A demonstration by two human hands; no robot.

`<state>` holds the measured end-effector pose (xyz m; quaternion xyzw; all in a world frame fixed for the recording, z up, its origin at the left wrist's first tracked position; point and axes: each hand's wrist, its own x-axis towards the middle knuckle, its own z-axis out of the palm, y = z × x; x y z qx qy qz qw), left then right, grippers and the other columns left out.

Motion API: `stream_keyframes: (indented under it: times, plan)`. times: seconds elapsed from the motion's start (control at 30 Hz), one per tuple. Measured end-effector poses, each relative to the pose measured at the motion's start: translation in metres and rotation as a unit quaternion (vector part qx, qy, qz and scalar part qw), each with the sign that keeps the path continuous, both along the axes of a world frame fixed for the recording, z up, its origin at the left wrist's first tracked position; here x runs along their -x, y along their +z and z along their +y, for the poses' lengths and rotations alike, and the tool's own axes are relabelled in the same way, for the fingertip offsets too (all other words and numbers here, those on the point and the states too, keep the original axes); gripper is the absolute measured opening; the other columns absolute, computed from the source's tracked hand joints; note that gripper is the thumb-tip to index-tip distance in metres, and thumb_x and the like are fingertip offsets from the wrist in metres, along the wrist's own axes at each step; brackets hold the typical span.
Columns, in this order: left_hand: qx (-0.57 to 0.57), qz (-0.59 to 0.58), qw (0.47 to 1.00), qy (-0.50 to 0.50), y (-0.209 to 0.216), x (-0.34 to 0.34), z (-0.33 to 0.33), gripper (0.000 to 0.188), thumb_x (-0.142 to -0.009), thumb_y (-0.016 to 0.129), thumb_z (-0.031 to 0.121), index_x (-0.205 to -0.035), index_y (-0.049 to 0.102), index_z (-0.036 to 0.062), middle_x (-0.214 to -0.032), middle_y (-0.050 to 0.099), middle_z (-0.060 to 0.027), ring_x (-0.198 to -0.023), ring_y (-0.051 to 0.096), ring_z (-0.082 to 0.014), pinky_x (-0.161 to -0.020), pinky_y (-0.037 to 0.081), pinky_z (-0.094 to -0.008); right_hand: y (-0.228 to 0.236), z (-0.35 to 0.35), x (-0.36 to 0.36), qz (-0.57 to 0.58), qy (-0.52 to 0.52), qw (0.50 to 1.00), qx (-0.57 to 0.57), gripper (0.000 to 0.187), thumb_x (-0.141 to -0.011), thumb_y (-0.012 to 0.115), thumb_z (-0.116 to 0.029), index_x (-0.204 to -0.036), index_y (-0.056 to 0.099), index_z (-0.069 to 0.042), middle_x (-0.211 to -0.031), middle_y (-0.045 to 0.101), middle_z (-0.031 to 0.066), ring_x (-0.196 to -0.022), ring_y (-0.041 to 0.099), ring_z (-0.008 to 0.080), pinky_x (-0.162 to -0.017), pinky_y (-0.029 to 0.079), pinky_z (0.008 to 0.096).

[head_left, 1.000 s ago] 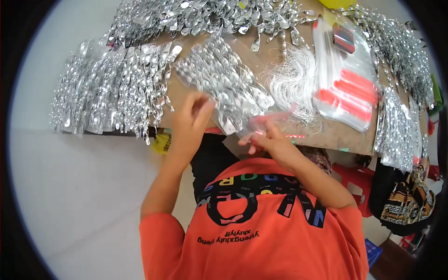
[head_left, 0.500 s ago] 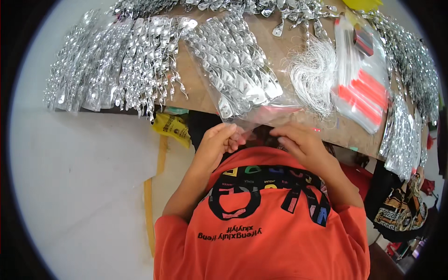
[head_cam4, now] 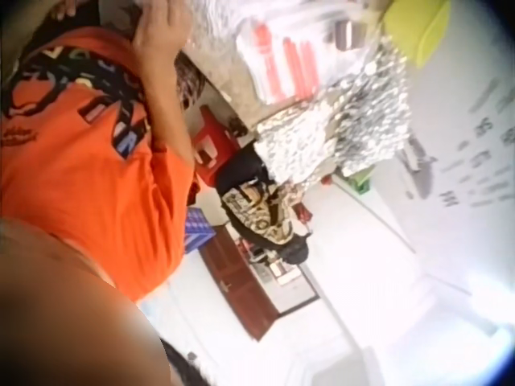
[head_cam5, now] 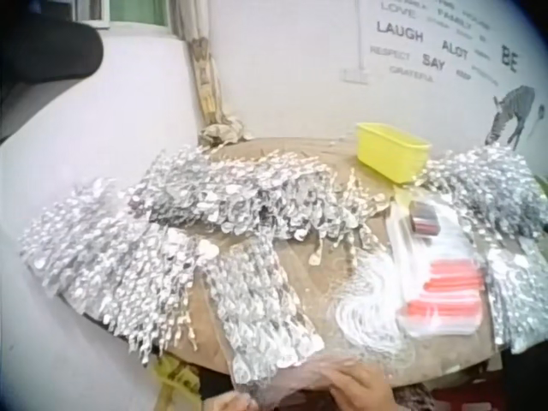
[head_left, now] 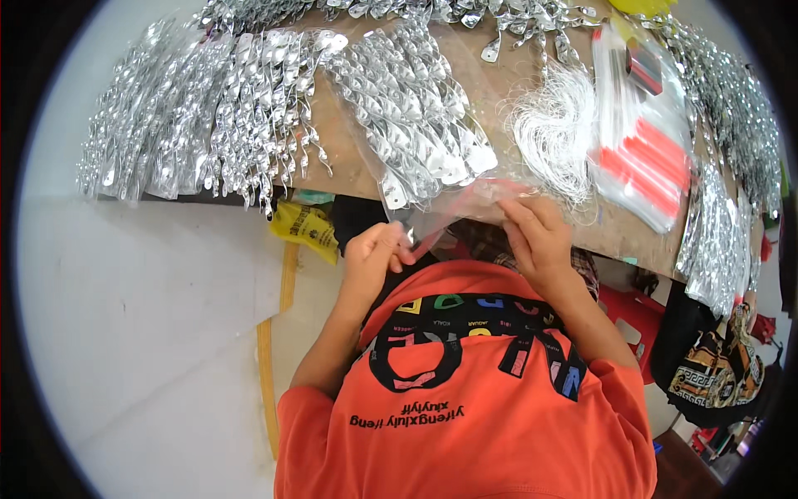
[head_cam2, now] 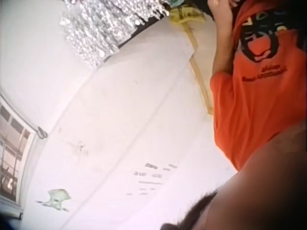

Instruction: Packaging silver-colored leaf-shaped ornaments into plastic bags.

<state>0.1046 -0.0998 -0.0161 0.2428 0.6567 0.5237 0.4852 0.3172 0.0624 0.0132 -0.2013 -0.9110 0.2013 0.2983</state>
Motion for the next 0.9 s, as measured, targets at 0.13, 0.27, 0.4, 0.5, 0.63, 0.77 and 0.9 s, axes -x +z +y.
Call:
stream_keyframes:
  times: [0.13,0.27,0.4,0.5,0.63,0.77,0.9]
  plan:
    - [-0.076,0.258,0.958,0.097,0.022,-0.010,0.001,0.015,-0.090,0.063,0.017,-0.092,0.057,0.0026,-0.076,0.058,-0.0016,-0.062,0.048,-0.0052,-0.057,0.040,-0.0205,0.002,-0.003,-0.001,0.051,0.042,0.998,-0.021,0.030,-0.077,0.064,0.004,-0.106,0.065,-0.004,-0.101,0.062,0.0097,-0.090,0.057,0.0295,-0.077,0.045,0.0355]
    - [-0.235,0.520,0.820,-0.044,0.051,-0.024,0.034,0.029,-0.076,0.073,0.009,-0.101,0.057,0.0046,-0.082,0.057,-0.0067,-0.067,0.053,-0.0193,-0.060,0.044,-0.0305,0.009,-0.005,0.011,0.050,0.050,0.996,-0.046,0.031,-0.076,0.065,0.005,-0.105,0.065,-0.005,-0.100,0.062,0.0088,-0.089,0.057,0.0279,-0.077,0.045,0.0360]
    - [-0.215,0.589,0.775,-0.076,0.049,-0.028,0.044,0.031,-0.074,0.071,0.006,-0.103,0.058,0.0058,-0.085,0.057,-0.0093,-0.072,0.055,-0.0269,-0.062,0.044,-0.0360,0.000,-0.005,0.010,0.026,0.031,0.997,-0.064,0.032,-0.073,0.066,0.003,-0.105,0.066,-0.004,-0.101,0.063,0.0089,-0.091,0.057,0.0273,-0.078,0.046,0.0372]
    - [-0.170,0.568,0.799,-0.105,0.045,-0.020,0.033,0.026,-0.074,0.069,0.003,-0.098,0.060,0.0044,-0.082,0.058,-0.0090,-0.071,0.057,-0.0270,-0.062,0.045,-0.0354,0.001,-0.006,0.006,0.028,0.047,0.995,-0.082,0.034,-0.070,0.066,0.001,-0.104,0.066,-0.004,-0.104,0.063,0.0097,-0.094,0.058,0.0277,-0.079,0.046,0.0375]
    - [-0.178,0.465,0.864,-0.078,0.053,-0.016,0.033,0.017,-0.077,0.066,0.001,-0.093,0.062,0.0022,-0.077,0.059,-0.0087,-0.067,0.057,-0.0225,-0.061,0.046,-0.0313,0.003,-0.014,0.017,0.086,0.132,0.981,-0.110,0.035,-0.067,0.065,-0.004,-0.102,0.067,-0.004,-0.107,0.062,0.0102,-0.099,0.058,0.0279,-0.080,0.047,0.0377]
    - [-0.164,0.412,0.895,-0.051,0.056,-0.015,0.035,0.016,-0.079,0.064,0.000,-0.095,0.063,0.0016,-0.077,0.060,-0.0088,-0.065,0.058,-0.0194,-0.061,0.046,-0.0290,0.002,-0.013,0.034,0.050,0.124,0.983,-0.125,0.040,-0.065,0.067,-0.006,-0.104,0.066,-0.006,-0.106,0.063,0.0088,-0.095,0.060,0.0256,-0.077,0.047,0.0368]
    - [-0.163,0.442,0.878,-0.084,0.054,-0.013,0.032,0.016,-0.078,0.064,0.000,-0.095,0.065,0.0028,-0.078,0.060,-0.0085,-0.067,0.059,-0.0221,-0.062,0.047,-0.0310,0.002,-0.005,0.028,0.032,0.083,0.984,-0.157,0.039,-0.070,0.061,-0.012,-0.109,0.064,-0.008,-0.105,0.062,0.0048,-0.091,0.058,0.0218,-0.076,0.044,0.0362]
